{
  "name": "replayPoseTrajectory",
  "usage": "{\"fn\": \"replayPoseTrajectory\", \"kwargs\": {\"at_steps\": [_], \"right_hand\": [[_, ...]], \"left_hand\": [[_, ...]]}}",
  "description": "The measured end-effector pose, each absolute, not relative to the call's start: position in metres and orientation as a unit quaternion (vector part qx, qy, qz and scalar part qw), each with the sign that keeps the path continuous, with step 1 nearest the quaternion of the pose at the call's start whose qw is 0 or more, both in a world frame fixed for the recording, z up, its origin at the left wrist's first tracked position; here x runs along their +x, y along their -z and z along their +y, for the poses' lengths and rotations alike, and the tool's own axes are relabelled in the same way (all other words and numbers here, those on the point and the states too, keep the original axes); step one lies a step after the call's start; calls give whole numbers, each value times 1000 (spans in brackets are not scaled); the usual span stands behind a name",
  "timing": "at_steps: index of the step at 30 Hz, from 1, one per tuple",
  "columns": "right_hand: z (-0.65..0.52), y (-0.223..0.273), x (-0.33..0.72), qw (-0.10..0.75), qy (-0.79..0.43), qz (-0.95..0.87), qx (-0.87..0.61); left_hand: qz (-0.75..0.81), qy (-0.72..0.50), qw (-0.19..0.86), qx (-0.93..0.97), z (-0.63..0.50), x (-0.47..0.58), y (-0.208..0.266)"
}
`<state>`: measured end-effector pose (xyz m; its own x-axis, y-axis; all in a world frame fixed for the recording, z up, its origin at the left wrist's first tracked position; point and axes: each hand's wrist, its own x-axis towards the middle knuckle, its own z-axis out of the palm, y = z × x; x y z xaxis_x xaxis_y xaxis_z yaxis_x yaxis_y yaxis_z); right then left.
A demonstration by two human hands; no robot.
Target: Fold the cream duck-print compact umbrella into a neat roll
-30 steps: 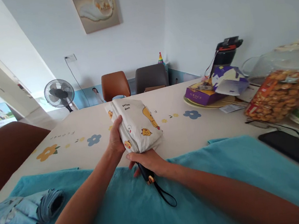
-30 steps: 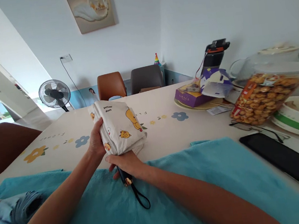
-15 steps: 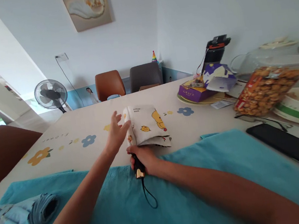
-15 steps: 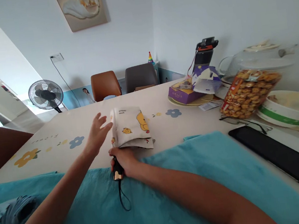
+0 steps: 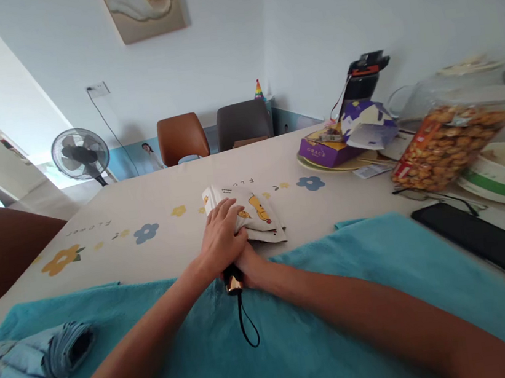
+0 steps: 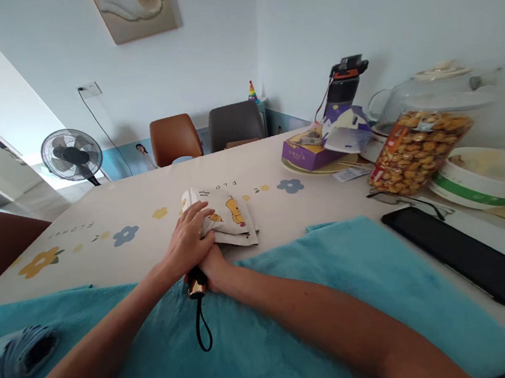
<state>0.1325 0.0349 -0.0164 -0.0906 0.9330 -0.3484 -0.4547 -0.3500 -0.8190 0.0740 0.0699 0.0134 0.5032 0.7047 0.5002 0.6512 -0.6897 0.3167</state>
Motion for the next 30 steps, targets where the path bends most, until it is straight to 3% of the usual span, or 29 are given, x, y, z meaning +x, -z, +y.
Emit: {"fn": "replayPoseTrajectory", "kwargs": {"at_steps": [5,8,17,23,30], "right_hand": [[31,5,135,449,-729,-217,-468],[30,4,138,418,-746,-216,-471],[32,8,141,448,-755,-197,-437],[29,1,144,473,-751,-179,-424],[28,-4,146,436,-774,-153,-433]], "left_hand": [[372,-302,-150,865,66,65,-31],[407,-308,-189,839,69,54,-45],[647,-315,-59,692,87,22,-81],[674,-281,-55,681,95,8,-91],[672,-293,-59,678,96,4,-93]]}}
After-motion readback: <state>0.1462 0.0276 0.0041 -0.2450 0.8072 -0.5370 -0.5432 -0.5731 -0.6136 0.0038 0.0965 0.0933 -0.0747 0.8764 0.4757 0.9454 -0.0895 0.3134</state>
